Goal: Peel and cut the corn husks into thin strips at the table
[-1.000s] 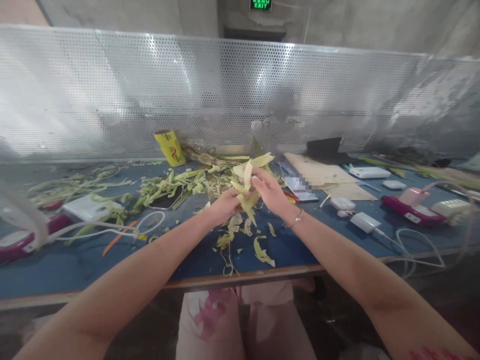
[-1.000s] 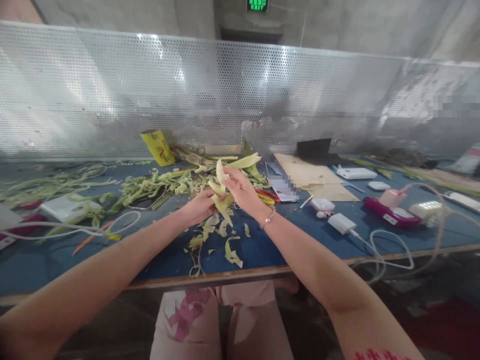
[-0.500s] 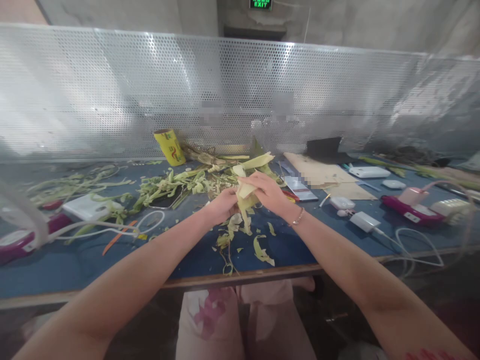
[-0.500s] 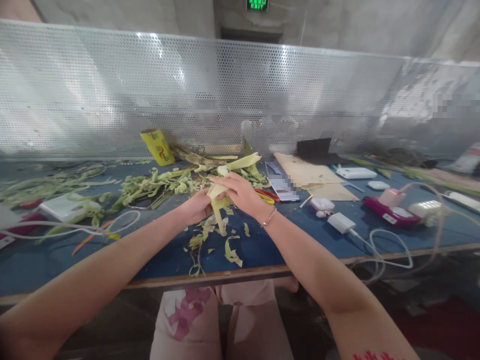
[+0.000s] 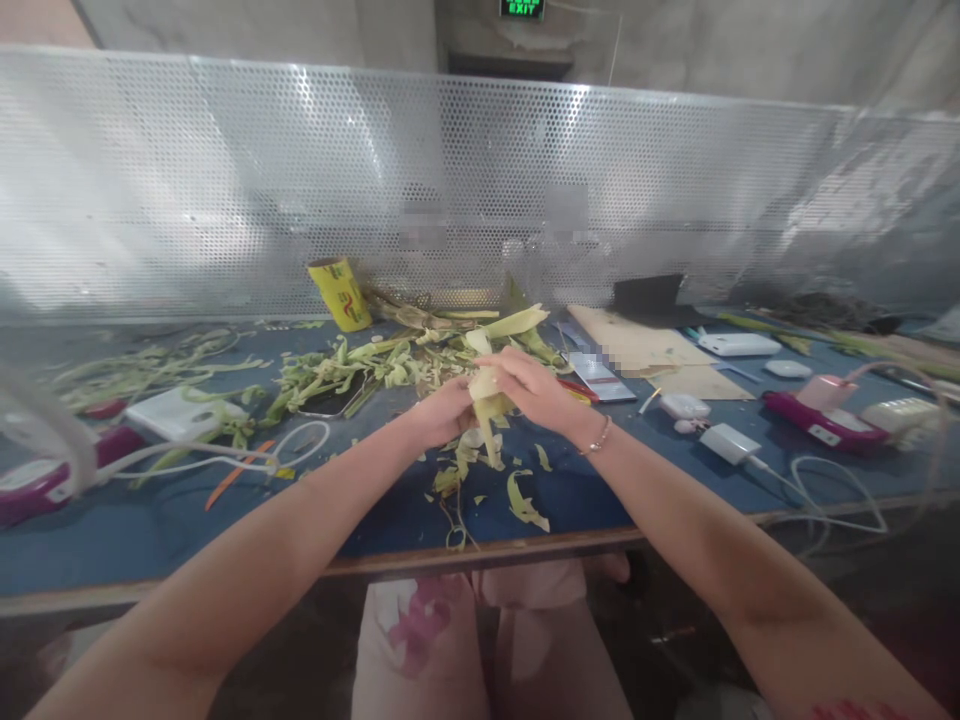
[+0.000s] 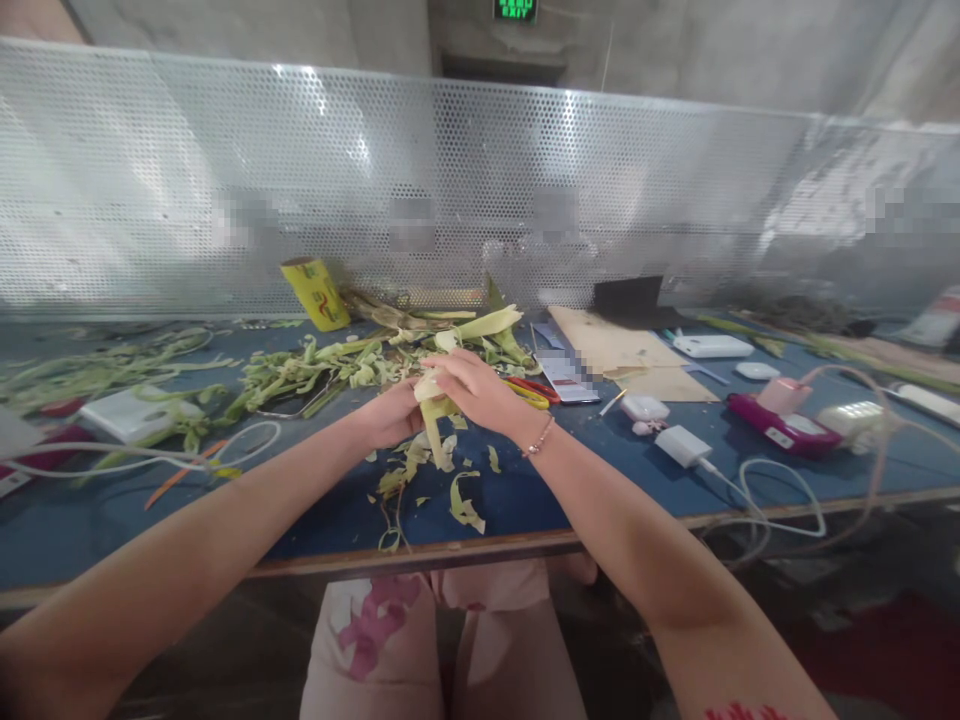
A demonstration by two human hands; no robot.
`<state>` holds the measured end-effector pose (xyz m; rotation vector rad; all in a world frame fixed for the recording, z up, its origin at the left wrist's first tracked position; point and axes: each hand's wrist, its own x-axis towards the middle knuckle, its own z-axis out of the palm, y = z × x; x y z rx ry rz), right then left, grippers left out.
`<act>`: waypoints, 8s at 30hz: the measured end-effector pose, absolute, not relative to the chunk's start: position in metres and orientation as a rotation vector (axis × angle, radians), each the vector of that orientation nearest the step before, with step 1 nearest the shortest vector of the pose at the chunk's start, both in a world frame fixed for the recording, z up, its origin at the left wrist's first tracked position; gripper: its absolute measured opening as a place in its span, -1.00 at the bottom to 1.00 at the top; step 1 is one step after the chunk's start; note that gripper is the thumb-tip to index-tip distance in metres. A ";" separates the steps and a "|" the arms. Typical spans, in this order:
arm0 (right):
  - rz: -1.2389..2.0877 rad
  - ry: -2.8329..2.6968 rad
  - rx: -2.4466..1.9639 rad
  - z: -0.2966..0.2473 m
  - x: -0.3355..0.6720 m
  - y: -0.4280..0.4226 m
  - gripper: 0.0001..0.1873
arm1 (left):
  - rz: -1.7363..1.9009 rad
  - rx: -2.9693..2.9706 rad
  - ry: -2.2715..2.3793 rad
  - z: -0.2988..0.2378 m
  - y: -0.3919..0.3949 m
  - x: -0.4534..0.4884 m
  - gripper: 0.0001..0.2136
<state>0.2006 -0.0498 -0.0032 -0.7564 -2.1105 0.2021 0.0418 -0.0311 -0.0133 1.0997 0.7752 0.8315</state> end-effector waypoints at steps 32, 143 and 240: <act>0.047 -2.119 -0.668 -0.008 0.210 -0.032 -0.75 | 0.836 1.224 0.819 -0.010 -0.022 0.035 -0.70; 0.583 -1.640 -0.847 -0.017 0.202 -0.018 -0.77 | 1.099 1.161 0.615 -0.011 -0.016 0.034 -0.87; 0.637 -1.358 -0.885 -0.021 0.182 -0.027 -0.69 | 1.655 1.894 1.142 -0.013 -0.032 0.042 -0.93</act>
